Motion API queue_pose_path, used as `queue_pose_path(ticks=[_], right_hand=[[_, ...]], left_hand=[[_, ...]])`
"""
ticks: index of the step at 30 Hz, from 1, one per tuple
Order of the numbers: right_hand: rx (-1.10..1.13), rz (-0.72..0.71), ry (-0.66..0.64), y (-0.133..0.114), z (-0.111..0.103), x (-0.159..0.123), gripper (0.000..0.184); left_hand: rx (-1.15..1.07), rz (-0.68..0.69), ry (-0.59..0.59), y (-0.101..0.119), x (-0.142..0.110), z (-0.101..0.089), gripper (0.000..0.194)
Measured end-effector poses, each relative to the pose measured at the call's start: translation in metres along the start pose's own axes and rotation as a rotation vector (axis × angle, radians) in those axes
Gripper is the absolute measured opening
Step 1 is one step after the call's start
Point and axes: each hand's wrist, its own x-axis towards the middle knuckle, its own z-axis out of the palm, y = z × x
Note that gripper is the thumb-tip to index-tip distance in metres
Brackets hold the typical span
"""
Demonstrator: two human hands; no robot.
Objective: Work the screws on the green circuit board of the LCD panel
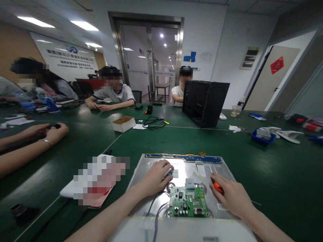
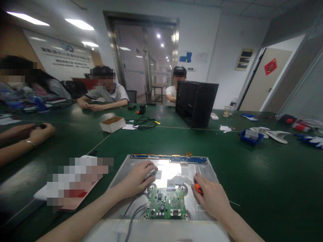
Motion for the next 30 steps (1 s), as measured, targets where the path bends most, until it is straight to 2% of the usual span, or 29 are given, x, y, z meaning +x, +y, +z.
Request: queue_pose_path(ticks=[7,11,14,16,18,20,22,24,25,27,30], right_hand=[[0.009,0.017,0.010,0.008,-0.002,0.008,0.033],[0.096,0.041,-0.019,0.002,-0.020,0.022,0.027],[0.382,0.048,0.141,-0.011,-0.048,0.040,0.029],[0.658,0.038,0.243,-0.021,-0.066,0.055,0.027],[1.021,0.095,0.287,-0.029,-0.073,0.072,0.033],[1.372,0.134,0.197,-0.033,-0.068,0.088,0.043],[1.556,0.196,0.051,-0.034,-0.052,0.103,0.053],[1.642,0.289,-0.083,-0.032,-0.030,0.113,0.063],[1.653,0.300,-0.104,-0.031,-0.020,0.116,0.066],[1.671,0.307,-0.112,-0.029,-0.002,0.117,0.066],[1.694,0.309,-0.101,-0.028,0.011,0.111,0.064]], left_hand=[[0.013,0.008,0.027,0.000,0.013,0.004,0.017],[-0.070,-0.020,0.031,-0.002,0.016,0.001,0.016],[-0.154,-0.036,0.016,-0.007,0.017,-0.002,0.022],[-0.186,-0.028,0.023,-0.010,0.016,-0.002,0.026],[-0.201,-0.021,0.046,-0.013,0.015,-0.002,0.026],[-0.204,-0.018,0.068,-0.013,0.013,-0.001,0.023],[-0.195,-0.016,0.077,-0.012,0.011,-0.001,0.019],[-0.178,-0.017,0.073,-0.011,0.010,-0.001,0.015],[-0.170,-0.017,0.070,-0.010,0.009,-0.002,0.012],[-0.161,-0.017,0.060,-0.008,0.007,-0.003,0.008],[-0.156,-0.011,0.035,-0.009,0.005,-0.004,0.004]])
